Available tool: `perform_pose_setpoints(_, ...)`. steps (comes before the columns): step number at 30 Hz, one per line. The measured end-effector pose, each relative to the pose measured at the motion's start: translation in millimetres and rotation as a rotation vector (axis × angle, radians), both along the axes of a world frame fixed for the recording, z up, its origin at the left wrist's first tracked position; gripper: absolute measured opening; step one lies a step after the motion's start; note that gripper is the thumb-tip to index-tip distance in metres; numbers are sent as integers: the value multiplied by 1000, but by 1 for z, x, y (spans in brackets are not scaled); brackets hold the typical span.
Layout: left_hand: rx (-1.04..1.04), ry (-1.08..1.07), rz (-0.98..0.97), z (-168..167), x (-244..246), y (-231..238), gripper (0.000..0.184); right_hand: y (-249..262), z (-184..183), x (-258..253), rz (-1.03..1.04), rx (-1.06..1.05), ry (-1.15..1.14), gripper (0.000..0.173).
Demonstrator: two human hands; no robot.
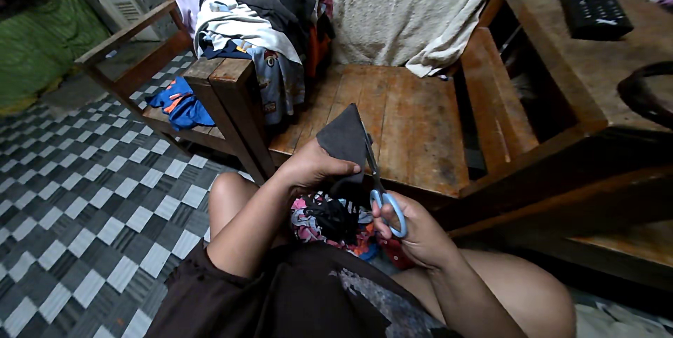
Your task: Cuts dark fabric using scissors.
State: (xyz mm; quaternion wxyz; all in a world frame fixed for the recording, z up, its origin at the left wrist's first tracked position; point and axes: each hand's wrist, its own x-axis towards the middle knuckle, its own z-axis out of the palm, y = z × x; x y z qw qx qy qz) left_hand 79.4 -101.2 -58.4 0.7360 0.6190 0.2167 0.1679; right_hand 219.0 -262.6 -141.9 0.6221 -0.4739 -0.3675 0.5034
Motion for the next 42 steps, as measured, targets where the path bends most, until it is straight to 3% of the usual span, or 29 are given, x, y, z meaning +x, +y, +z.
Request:
perform_pose_setpoints(6,115,122,-120,9,-6,1,36,0,-2,1,40,34,37,34)
perform_pose_setpoints(11,177,175,-152,12,-7,-1,36,0,-3,1,39,55,49,36)
perform_pose_setpoints(20,161,129,-150,10,-6,-1,36,0,-2,-1,-6,30,9,15)
perform_pose_setpoints(24,185,-49,18,-4,0,1,32,-1,-1,-1,-3,34,20,15)
perform_pose_setpoints(30,-66,-119,295,-13,16,-2,18,-1,-2,-1,24,35,9,14)
perform_pose_setpoints(33,-123,-156,286,-15,18,-5,28,-1,-1,-2,17,24,7,12)
perform_pose_setpoints(35,-129,-153,251,-16,18,-6,33,-1,-2,-1,27,32,23,19)
perform_pose_setpoints(38,-130,-134,204,-16,17,-9,35,-1,-3,-1,30,51,37,32)
perform_pose_setpoints(42,-113,-110,158,-13,15,-13,37,-1,-4,-1,25,83,47,32)
